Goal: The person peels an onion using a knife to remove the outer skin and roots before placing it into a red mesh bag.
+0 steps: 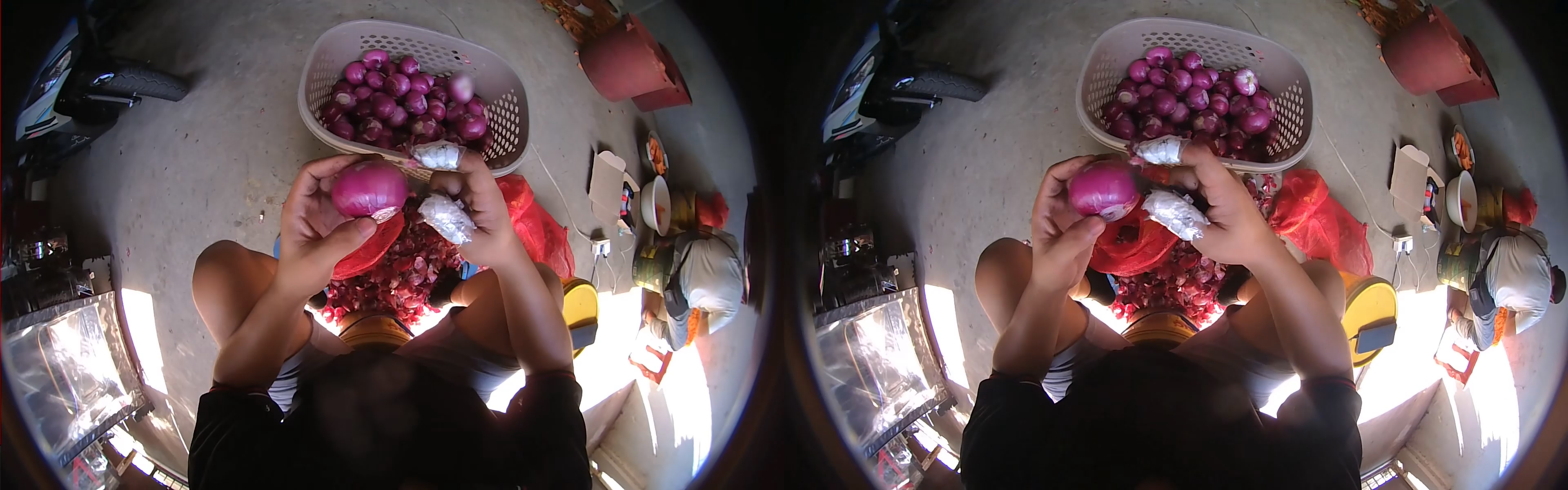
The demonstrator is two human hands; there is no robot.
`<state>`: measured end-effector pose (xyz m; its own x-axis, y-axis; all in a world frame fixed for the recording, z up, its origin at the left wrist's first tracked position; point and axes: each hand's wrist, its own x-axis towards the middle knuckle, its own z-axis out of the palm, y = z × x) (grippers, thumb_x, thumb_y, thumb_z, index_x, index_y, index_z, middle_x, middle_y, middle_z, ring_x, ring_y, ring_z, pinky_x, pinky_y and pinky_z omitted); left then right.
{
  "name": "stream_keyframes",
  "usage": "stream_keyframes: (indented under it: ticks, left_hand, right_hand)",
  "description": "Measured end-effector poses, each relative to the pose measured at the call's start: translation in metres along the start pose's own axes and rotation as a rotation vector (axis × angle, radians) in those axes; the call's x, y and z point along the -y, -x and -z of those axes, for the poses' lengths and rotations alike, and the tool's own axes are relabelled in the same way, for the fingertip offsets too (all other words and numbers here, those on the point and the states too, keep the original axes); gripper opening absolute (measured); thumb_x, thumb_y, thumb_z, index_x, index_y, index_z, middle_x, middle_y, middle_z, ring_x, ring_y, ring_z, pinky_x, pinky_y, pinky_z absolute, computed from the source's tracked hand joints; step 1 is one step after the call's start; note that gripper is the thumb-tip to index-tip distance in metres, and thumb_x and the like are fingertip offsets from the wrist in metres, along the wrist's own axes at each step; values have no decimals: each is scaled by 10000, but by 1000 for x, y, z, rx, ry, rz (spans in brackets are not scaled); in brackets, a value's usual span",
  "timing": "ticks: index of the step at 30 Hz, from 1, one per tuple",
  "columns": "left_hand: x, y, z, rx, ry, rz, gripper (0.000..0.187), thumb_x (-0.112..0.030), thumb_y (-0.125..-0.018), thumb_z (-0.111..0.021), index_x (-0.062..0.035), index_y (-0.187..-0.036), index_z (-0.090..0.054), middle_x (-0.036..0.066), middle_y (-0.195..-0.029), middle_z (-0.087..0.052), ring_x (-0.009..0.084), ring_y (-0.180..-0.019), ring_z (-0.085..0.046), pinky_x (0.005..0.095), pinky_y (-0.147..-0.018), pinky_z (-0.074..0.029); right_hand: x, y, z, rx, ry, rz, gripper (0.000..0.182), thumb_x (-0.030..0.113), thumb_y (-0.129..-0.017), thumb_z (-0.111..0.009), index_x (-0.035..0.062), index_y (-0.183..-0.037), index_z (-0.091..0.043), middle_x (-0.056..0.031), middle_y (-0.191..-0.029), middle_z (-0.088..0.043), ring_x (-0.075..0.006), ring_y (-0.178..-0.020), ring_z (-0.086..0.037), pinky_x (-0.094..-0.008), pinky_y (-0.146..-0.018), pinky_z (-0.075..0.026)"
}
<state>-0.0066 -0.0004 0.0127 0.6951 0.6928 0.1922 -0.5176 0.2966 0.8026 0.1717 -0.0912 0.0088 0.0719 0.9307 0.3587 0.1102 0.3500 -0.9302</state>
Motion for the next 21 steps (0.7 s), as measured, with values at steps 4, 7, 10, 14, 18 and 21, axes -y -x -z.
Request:
stream_keyframes:
  ticks: [4, 7, 10, 14, 18, 21]
  left_hand:
    - [-1, -1, -2, -11, 14, 47, 564, 95, -766, -575, 29, -1284, -364, 149, -1238, -479, 224, -1148, -480, 357, -980, -382]
    - [-1, 0, -1, -28, 37, 90, 578, 95, -772, -562, 35, -1307, -352, 146, -1243, -476, 228, -1147, -483, 358, -982, -381]
    - [-1, 0, -2, -32, 95, 123, 592, 89, -772, -559, 43, -1320, -338, 150, -1250, -471, 230, -1144, -487, 362, -985, -384]
    - [-3, -1, -3, -11, 177, 149, 597, 74, -772, -559, 52, -1323, -331, 163, -1255, -464, 239, -1140, -492, 369, -990, -386]
    - [-3, -1, -4, 28, 188, 127, 605, 48, -778, -545, 47, -1332, -300, 173, -1246, -463, 259, -1149, -485, 398, -991, -387]
    - [-2, -2, -2, 34, 189, 93, 598, 31, -785, -534, 33, -1330, -289, 174, -1248, -457, 268, -1160, -474, 417, -995, -382]
  right_hand:
    - [6, -4, 0, 43, 97, 21, 463, -4, -798, -619, 18, -1206, -402, -153, -1078, -593, -195, -884, -631, -283, -746, -463]
    - [-1, -2, 1, 28, 112, 67, 458, -29, -776, -620, 29, -1188, -428, -151, -1038, -612, -216, -898, -637, -301, -749, -474]
    - [1, -5, -1, 32, 108, 83, 457, -45, -759, -621, 28, -1174, -444, -141, -1019, -619, -222, -903, -636, -312, -763, -480]
    - [-3, -4, -1, -2, 115, 97, 432, -44, -772, -615, 20, -1167, -452, -131, -1034, -614, -207, -917, -625, -307, -794, -472]
    - [-2, -4, -3, -62, 28, 1, 425, -34, -797, -603, 20, -1185, -438, -124, -1055, -610, -185, -972, -597, -297, -845, -448]
    - [1, 0, -2, -82, -69, -54, 476, -34, -804, -597, 11, -1228, -384, -133, -1069, -606, -171, -1006, -574, -289, -868, -429]
